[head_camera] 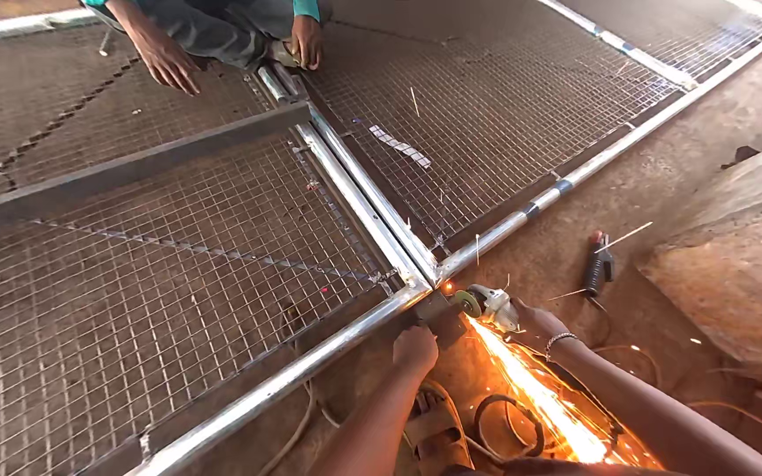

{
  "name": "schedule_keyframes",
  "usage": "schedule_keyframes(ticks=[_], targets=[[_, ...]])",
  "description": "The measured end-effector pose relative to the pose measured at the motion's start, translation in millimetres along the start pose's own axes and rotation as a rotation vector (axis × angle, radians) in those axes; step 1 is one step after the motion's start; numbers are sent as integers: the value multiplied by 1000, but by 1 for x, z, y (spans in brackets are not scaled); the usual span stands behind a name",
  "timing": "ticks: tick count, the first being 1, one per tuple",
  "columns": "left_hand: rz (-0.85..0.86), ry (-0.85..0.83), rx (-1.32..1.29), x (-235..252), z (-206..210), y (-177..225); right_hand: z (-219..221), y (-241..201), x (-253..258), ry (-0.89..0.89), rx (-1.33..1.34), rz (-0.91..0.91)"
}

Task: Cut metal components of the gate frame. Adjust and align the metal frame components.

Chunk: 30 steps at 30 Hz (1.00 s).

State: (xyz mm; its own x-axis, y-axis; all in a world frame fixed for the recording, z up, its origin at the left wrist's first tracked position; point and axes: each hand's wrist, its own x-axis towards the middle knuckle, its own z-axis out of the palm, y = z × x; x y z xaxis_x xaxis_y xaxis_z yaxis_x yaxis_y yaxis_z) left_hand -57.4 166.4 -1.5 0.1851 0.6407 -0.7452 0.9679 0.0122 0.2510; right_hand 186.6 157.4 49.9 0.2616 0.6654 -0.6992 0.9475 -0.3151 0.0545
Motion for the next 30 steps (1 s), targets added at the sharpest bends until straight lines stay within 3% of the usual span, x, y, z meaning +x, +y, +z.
schedule_keyframes(ticks=[30], targets=[[-23,9,-13,-2,2,2,7,0,-10,29,11,22]])
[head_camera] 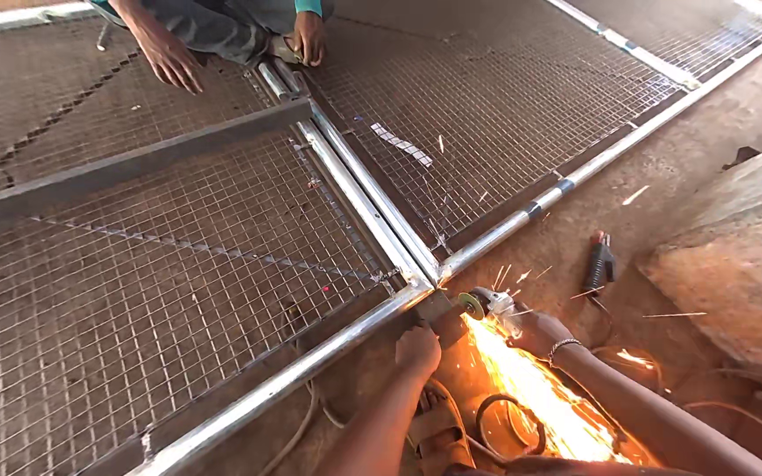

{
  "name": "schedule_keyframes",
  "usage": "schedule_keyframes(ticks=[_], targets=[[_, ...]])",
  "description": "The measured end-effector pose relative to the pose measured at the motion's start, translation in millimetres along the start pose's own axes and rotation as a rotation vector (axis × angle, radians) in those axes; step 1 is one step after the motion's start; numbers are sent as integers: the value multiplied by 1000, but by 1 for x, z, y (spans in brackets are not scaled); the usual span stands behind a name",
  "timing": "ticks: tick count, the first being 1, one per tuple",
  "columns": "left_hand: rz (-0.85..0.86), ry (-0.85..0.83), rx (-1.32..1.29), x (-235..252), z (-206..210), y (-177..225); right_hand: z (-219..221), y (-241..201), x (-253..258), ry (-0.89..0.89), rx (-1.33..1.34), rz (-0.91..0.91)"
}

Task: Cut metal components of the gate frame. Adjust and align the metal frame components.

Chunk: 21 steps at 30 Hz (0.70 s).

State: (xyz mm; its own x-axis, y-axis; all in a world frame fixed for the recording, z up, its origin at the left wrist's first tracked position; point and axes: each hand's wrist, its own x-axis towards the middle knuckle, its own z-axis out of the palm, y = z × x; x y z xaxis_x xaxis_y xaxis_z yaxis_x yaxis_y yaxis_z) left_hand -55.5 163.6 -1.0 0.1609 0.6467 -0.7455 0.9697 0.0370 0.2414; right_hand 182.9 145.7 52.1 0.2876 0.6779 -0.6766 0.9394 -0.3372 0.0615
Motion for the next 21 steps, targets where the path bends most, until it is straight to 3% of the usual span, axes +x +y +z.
schedule_keyframes(ticks=[21], targets=[[-9,11,-20,0,4,0,6,3,1,5,38,-5]])
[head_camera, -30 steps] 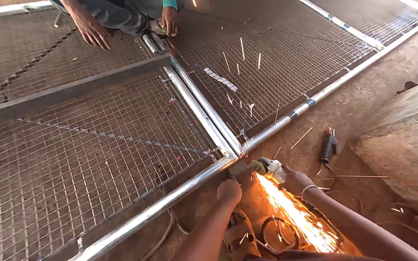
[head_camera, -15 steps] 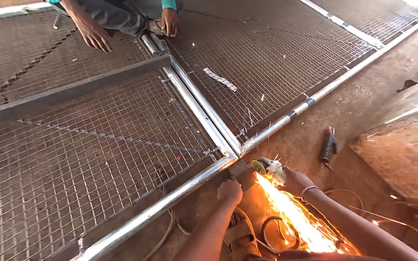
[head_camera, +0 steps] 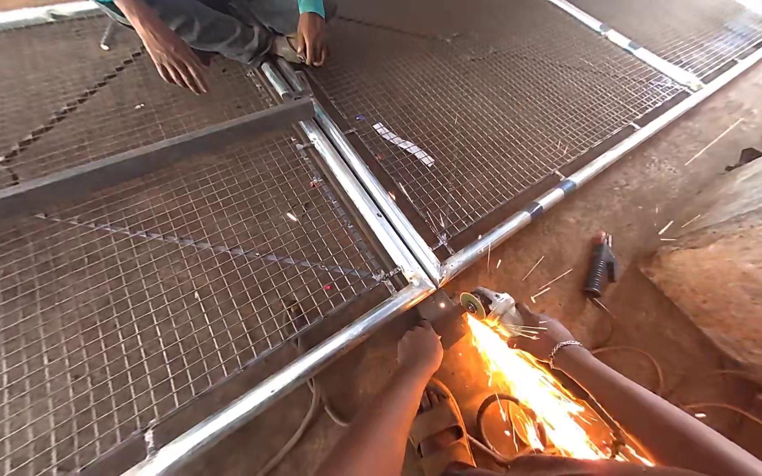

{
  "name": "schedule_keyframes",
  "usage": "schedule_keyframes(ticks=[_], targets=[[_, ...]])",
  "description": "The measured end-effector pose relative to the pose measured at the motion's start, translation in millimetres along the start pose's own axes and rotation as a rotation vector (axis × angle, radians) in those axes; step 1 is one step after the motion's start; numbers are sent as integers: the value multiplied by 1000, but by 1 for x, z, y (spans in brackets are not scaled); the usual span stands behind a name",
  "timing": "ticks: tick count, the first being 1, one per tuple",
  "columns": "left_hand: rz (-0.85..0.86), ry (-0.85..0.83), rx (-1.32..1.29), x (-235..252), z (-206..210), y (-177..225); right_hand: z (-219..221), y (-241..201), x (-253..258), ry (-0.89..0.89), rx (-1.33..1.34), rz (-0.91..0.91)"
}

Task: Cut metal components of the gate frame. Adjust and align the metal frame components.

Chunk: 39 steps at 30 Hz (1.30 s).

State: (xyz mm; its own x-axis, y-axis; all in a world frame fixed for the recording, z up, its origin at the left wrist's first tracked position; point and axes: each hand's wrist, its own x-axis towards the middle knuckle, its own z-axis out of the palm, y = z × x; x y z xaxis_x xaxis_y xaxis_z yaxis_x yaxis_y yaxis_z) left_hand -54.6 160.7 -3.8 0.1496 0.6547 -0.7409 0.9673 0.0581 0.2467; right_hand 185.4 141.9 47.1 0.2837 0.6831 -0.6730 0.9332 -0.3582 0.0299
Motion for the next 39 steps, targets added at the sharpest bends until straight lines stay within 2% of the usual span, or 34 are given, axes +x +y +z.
schedule_keyframes(ticks=[23,39], targets=[[-21,-9,-38,-3,-2,1,-1,-1,-2,-10,14,-6],[19,-6,50,-7,-5,2,5,5,-1,1,5,-19]])
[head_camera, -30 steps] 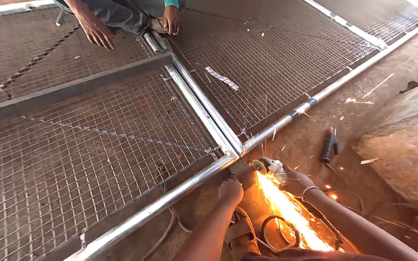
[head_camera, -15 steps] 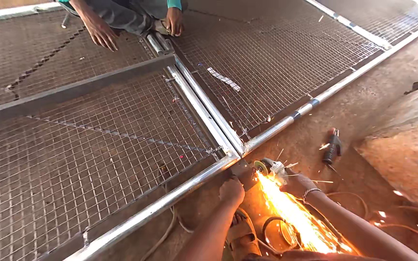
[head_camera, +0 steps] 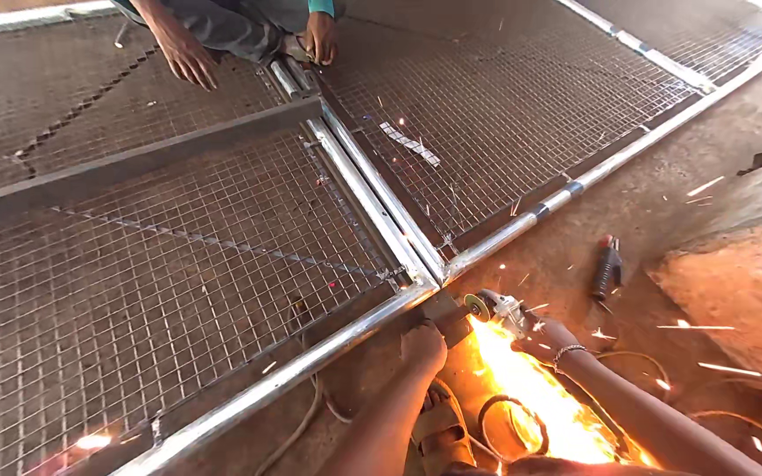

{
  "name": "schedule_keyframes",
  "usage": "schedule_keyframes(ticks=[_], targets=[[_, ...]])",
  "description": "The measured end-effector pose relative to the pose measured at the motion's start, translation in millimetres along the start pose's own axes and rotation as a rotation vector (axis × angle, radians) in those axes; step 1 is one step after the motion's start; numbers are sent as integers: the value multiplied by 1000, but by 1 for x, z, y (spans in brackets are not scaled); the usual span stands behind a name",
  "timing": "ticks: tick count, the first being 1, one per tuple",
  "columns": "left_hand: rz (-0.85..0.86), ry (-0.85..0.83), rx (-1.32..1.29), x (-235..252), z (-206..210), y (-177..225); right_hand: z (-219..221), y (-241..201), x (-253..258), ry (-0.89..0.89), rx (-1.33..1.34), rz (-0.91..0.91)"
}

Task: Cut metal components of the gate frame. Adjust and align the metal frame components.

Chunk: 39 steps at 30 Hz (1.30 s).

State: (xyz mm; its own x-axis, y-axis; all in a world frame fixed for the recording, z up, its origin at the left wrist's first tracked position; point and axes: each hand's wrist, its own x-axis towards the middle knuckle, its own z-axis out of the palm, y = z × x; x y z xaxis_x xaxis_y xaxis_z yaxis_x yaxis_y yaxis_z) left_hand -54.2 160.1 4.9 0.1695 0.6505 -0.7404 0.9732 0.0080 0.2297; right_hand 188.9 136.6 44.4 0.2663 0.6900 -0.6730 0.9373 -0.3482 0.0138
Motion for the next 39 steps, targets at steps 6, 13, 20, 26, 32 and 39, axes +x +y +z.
schedule_keyframes(ticks=[6,13,20,26,32,39], targets=[[3,9,-10,0,1,-1,3,3,1,7,36,-34],[15,-14,-40,-1,2,-1,7,4,-3,-31,-86,38],[20,-48,-57,-9,-3,-3,2,3,1,-1,-40,5],[16,-36,-59,-5,-2,-3,-5,-6,0,-3,-68,28],[19,-25,-50,-5,1,-3,-12,-12,2,-7,-85,41],[9,-23,-64,-4,2,-3,-9,-10,5,15,-64,9]])
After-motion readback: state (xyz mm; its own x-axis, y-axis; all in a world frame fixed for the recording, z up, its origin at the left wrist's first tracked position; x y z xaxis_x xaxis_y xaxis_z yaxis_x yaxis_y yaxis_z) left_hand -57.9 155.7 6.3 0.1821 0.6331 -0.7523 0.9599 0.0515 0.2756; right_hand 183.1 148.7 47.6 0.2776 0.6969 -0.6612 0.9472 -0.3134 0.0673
